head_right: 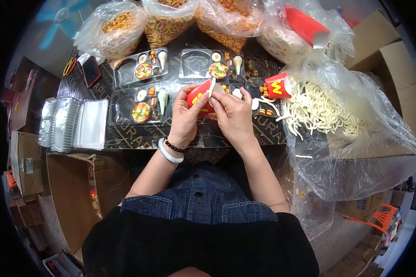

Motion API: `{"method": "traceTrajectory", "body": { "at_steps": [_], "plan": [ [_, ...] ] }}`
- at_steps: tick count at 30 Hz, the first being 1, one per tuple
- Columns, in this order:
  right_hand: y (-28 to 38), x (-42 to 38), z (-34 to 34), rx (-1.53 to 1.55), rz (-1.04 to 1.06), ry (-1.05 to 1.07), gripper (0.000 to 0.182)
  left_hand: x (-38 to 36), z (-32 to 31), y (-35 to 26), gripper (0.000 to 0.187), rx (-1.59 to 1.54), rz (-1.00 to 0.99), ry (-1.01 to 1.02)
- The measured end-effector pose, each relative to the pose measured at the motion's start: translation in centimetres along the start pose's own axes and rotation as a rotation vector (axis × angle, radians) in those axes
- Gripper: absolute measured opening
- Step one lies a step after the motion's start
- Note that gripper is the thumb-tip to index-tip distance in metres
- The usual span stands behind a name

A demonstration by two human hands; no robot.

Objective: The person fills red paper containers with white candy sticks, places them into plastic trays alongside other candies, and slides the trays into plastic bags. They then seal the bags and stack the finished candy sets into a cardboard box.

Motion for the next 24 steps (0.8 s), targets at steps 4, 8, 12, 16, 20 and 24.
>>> {"method": "traceTrajectory", "body": {
  "at_steps": [4, 8, 12, 16, 20, 24],
  "plan": [
    [0.5, 0.5, -1.2, 0.173, -0.103, -0.022, 0.013, -0.3, 1.2, -1.5, 0.029, 0.014, -0.091, -0.065],
    [0.2, 1.1, -2.4, 0.225, -0.086, -0.029, 0.011, -0.9, 2.2, -2.1, 0.028, 0.045, -0.048, -0.086],
    [0.2, 1.2, -3.4, 0.308, -0.124, -0.015, 0.012, -1.3, 2.6, -2.5, 0.028, 0.004, -0.061, -0.107],
    [1.4, 1.9, -4.6, 0.281, -0.047, 0.097, 0.018, -1.2, 3.4, -3.0, 0.028, 0.055, -0.126, -0.128],
    [1.4, 3.5, -5.2, 0.304, -0.089, 0.175, 0.02, -0.6, 3.8, -3.1, 0.026, 0.049, -0.162, -0.143],
    [1.2, 5.7, -4.9, 0.191, -0.066, 0.161, 0.02, 1.2, 3.7, -3.2, 0.025, -0.036, -0.155, -0.165]
  ]
}}
Point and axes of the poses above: each hand's wrist, its own x-axis towards the middle knuckle, its own z-axis out of the back of the hand, y = z × x, the point moved 8 cm from there along x, towards the middle knuckle, and after that the axes turned 8 degrees about y, right-handed, at the moved point
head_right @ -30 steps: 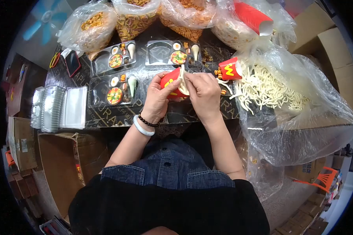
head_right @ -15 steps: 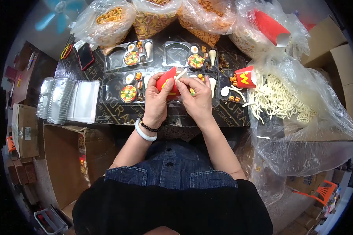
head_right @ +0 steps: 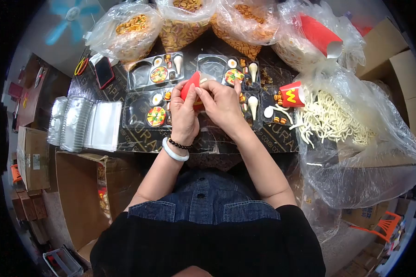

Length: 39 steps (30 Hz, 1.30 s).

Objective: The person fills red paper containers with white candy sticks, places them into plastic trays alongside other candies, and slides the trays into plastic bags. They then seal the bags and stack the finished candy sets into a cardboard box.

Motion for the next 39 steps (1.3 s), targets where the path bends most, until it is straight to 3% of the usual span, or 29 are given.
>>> {"method": "traceTrajectory", "body": {
  "at_steps": [3, 5, 6, 9, 11, 15, 17, 20, 25, 27, 29, 31, 33, 35, 36, 37, 39],
  "plan": [
    [-0.8, 3.1, 1.5, -0.107, 0.007, -0.064, 0.018, 3.2, -0.1, 0.7, 0.031, -0.015, -0.031, 0.026],
    [-2.7, 6.1, 2.3, -0.185, 0.006, -0.04, 0.019, 6.0, 0.1, 1.5, 0.035, 0.269, -0.014, 0.093],
    [-4.0, 7.5, 2.1, -0.215, -0.008, -0.001, 0.019, 7.6, 1.1, 2.0, 0.035, 0.471, -0.104, 0.095],
    [-7.6, 10.3, 0.6, -0.299, -0.028, 0.135, 0.021, 9.8, 1.3, 2.0, 0.046, 1.048, -0.016, 0.138],
    [-9.2, 10.9, -0.4, -0.324, -0.008, 0.152, 0.02, 9.4, -0.2, 1.4, 0.052, 1.411, -0.171, 0.175],
    [-10.2, 11.3, -1.9, -0.393, 0.007, 0.282, 0.02, 8.8, -1.2, 2.8, 0.055, 1.71, -0.305, 0.267],
    [-11.2, 11.2, -2.4, -0.348, -0.009, 0.292, 0.02, 9.3, -0.4, 3.8, 0.054, 1.672, -0.121, 0.318],
    [-10.7, 10.5, -1.7, -0.333, 0.041, 0.203, 0.018, 9.2, -0.7, 3.5, 0.051, 1.914, -0.145, 0.321],
    [-6.9, 2.9, 7.8, -0.537, 0.216, -0.457, 0.017, 9.7, -0.8, 3.3, 0.048, 1.93, -0.181, 0.317],
    [-8.4, -1.8, 12.8, -0.654, 0.035, -0.682, 0.02, 9.8, -0.8, 3.0, 0.047, 1.919, -0.119, 0.346],
    [-11.4, -5.7, 15.8, -0.778, -0.238, -0.7, 0.025, 9.7, -0.9, 2.5, 0.048, 1.9, -0.076, 0.347],
    [-14.5, -7.7, 16.5, -0.778, -0.591, -0.471, 0.023, 10.0, -0.8, 2.7, 0.05, 1.868, -0.045, 0.343],
    [-16.5, -8.9, 16.6, -0.551, -0.596, -0.42, 0.023, 10.1, -0.8, 2.5, 0.058, 1.817, -0.049, 0.329],
    [-16.6, -9.8, 16.8, -0.343, -0.552, -0.498, 0.02, 9.3, -1.8, 1.8, 0.063, 1.755, -0.237, 0.268],
    [-17.7, -10.2, 16.4, -0.096, -0.509, -0.527, 0.019, 8.5, -2.8, 0.9, 0.063, 1.711, -0.35, 0.235],
    [-17.6, -10.3, 15.8, 0.153, -0.458, -0.549, 0.018, 7.3, -4.8, 0.6, 0.057, 1.646, -0.417, 0.298],
    [-14.8, -10.2, 14.7, 0.304, -0.343, -0.484, 0.017, 5.0, -8.0, 2.8, 0.055, 1.311, -0.426, 0.554]
  ]
}}
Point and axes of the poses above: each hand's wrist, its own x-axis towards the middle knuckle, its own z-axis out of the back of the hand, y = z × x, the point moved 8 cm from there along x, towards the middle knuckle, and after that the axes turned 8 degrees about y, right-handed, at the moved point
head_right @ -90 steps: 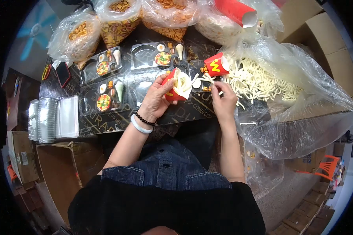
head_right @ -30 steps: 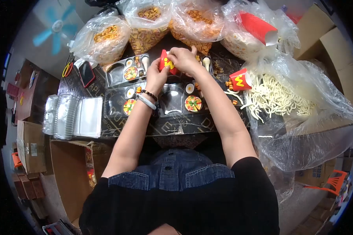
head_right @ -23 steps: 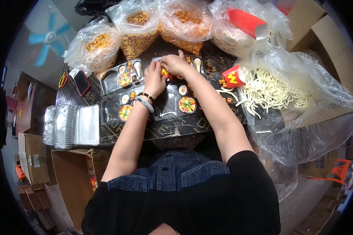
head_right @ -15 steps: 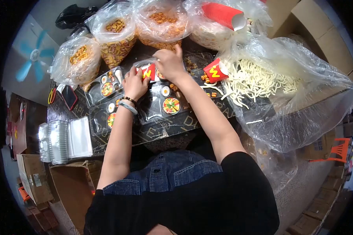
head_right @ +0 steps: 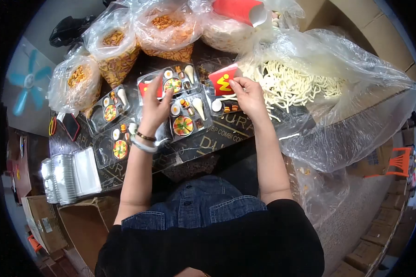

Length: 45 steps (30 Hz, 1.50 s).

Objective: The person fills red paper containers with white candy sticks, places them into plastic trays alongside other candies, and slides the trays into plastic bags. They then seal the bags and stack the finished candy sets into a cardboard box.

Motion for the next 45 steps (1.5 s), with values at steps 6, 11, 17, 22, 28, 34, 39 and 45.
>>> {"method": "traceTrajectory", "body": {
  "at_steps": [6, 11, 17, 22, 28, 34, 39, 45],
  "plan": [
    [2.2, -3.1, -3.1, 0.228, -0.005, 0.076, 0.013, -0.7, -7.9, -7.2, 0.057, -1.029, 0.148, 0.336],
    [1.9, -4.6, -0.5, 0.096, -0.023, -0.025, 0.015, -1.5, -9.9, -8.0, 0.047, -1.358, 0.38, 0.464],
    [-1.1, -3.1, 14.7, -0.812, -0.144, -0.405, 0.036, -1.8, -12.7, -7.4, 0.039, -1.443, 0.499, 0.432],
    [-3.9, 0.0, 13.6, -0.918, -0.466, -0.122, 0.054, -1.9, -15.1, -8.6, 0.032, -1.503, 0.589, 0.41],
    [-4.5, 1.0, 10.4, -1.044, -0.177, -0.002, 0.042, -1.5, -16.7, -8.4, 0.023, -1.503, 0.638, 0.371],
    [-5.8, 0.3, 14.4, -0.227, -0.275, -0.13, 0.042, -0.8, -18.7, -8.6, 0.023, -1.563, 0.755, 0.374],
    [-2.1, -0.4, 13.1, 0.224, -0.216, -0.147, 0.027, 0.7, -20.4, -9.9, 0.019, -1.59, 0.842, 0.287],
    [-2.5, 0.2, 9.9, -0.324, -0.234, 0.189, 0.016, 1.9, -21.5, -10.6, 0.021, -1.566, 0.739, 0.299]
  ]
}}
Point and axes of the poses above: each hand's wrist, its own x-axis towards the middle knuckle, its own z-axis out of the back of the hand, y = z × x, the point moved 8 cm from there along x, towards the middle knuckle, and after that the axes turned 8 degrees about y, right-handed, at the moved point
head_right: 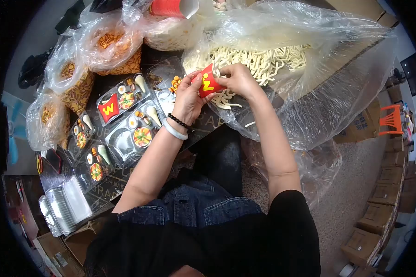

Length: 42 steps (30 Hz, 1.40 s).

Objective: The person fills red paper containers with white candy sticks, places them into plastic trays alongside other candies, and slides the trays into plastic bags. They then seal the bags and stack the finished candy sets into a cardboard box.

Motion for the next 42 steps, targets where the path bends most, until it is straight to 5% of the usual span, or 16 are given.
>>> {"method": "traceTrajectory", "body": {
  "at_steps": [6, 8, 11, 14, 18, 20, 21, 24, 27, 32, 34, 37, 42],
  "plan": [
    [-0.7, 1.4, -1.6, 0.245, -0.045, 0.313, 0.011, 0.1, -1.2, 0.1, 0.027, 0.142, -0.059, 0.119],
    [-0.4, 2.1, -1.0, -0.193, 0.013, 0.198, 0.014, -0.1, -1.1, -0.3, 0.031, 0.249, -0.05, 0.045],
    [2.1, -0.1, 2.9, -0.176, 0.044, -0.021, 0.026, 0.0, 0.4, -0.4, 0.029, 0.132, -0.007, -0.017],
    [-1.2, -0.2, 3.4, -0.298, -0.061, 0.054, 0.036, -0.4, 1.1, -0.8, 0.026, 0.091, 0.016, -0.03],
    [-1.9, -0.8, 0.3, -0.649, 0.09, 0.107, 0.035, -0.5, 1.2, -0.9, 0.026, 0.071, 0.025, -0.017],
    [-2.5, -0.9, 0.6, -0.518, 0.003, 0.05, 0.027, -0.6, 0.8, -0.9, 0.029, 0.052, 0.053, 0.054],
    [-1.4, -1.0, 0.9, -0.517, 0.137, -0.03, 0.022, -0.7, 0.9, -1.0, 0.029, 0.053, 0.053, 0.05],
    [-3.1, -1.2, 3.3, -0.157, -0.08, -0.18, 0.018, -0.6, 1.0, -0.8, 0.03, -0.014, 0.067, 0.047],
    [-1.6, -1.8, 3.5, 0.11, -0.006, -0.241, 0.021, -0.4, 1.2, -0.2, 0.028, -0.014, 0.071, 0.034],
    [0.4, -0.8, -0.3, -0.053, -0.02, 0.056, 0.018, -0.7, -0.6, 0.5, 0.026, 0.098, 0.016, 0.068],
    [1.2, -0.4, -2.4, 0.158, 0.071, 0.324, 0.02, -0.7, -0.2, 0.3, 0.026, 0.07, 0.024, 0.07],
    [2.2, -1.2, 0.4, 0.206, 0.04, 0.12, 0.024, -0.3, 1.0, -0.1, 0.026, -0.001, 0.049, 0.045],
    [-2.2, -0.5, 1.5, -0.381, -0.004, 0.047, 0.032, -1.0, 1.6, -1.1, 0.025, 0.002, 0.033, -0.047]
  ]
}}
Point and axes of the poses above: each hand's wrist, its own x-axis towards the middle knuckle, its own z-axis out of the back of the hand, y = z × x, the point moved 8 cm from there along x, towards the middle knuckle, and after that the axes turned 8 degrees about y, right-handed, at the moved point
